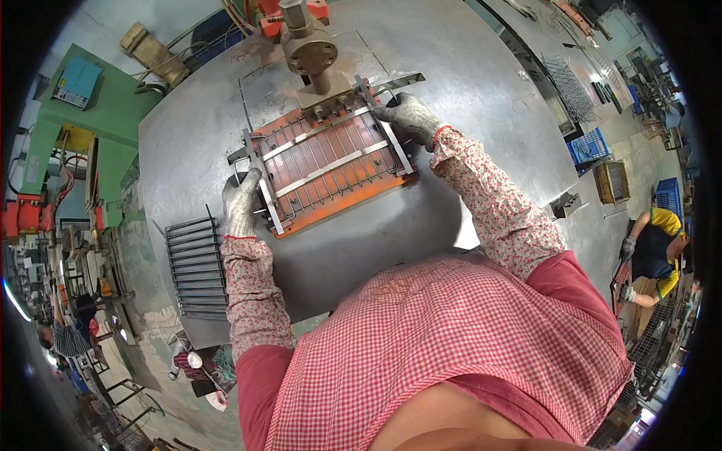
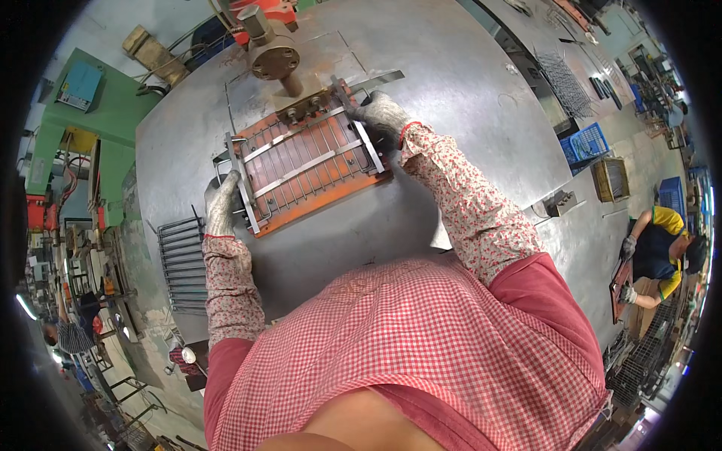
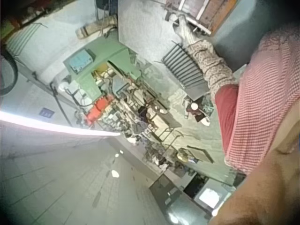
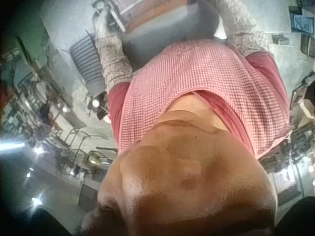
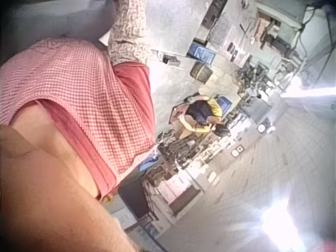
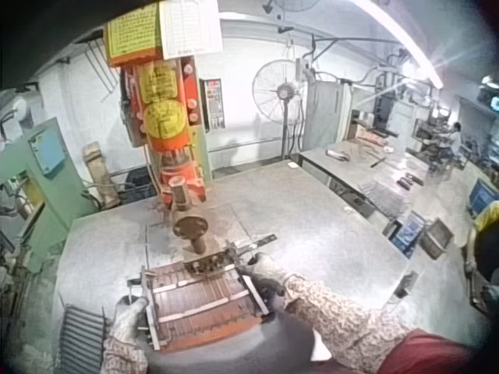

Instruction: The person operates a spot welding machine on a metal grille fixture, removes the top clamp, and transfers the jig to a workbench. The person loads wire rods into the jig by hand, places the metal clamp on top, and returns the fixture to the machine to weld it.

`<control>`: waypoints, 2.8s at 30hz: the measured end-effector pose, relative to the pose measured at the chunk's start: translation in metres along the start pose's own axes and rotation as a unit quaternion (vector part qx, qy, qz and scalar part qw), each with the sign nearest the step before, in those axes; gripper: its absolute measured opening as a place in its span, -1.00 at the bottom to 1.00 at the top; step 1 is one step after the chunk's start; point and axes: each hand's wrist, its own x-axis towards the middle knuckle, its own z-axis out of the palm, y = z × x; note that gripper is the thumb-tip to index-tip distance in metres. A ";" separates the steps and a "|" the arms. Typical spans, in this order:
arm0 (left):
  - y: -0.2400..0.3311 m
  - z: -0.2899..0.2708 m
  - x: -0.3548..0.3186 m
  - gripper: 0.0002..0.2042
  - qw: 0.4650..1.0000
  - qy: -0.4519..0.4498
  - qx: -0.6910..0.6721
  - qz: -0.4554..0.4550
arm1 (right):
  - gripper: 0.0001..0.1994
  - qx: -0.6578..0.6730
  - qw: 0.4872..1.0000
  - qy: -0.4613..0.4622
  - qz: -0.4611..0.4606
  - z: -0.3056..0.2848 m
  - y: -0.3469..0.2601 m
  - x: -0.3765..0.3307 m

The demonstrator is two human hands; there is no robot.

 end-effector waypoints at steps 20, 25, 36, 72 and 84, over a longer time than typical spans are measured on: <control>-0.017 0.074 -0.080 -0.49 0.879 -0.038 -0.470 -0.067 | -0.13 -0.063 0.958 0.181 -0.212 -0.024 -0.019 0.020; -0.119 0.139 -0.149 -0.53 0.871 -0.243 -0.401 -0.148 | -0.21 -0.073 0.950 0.227 -0.202 -0.042 0.020 -0.003; 0.047 0.075 -0.028 -0.37 0.989 0.017 -0.126 0.079 | -0.13 -0.026 0.972 0.232 -0.013 -0.057 0.078 -0.039; 0.024 0.097 -0.042 -0.49 0.996 -0.032 0.078 -0.026 | -0.25 -0.060 0.994 0.091 -0.007 -0.084 0.039 -0.001; 0.028 0.108 -0.053 -0.51 0.998 -0.038 0.045 -0.020 | -0.31 -0.030 0.994 0.100 -0.022 -0.093 0.049 -0.002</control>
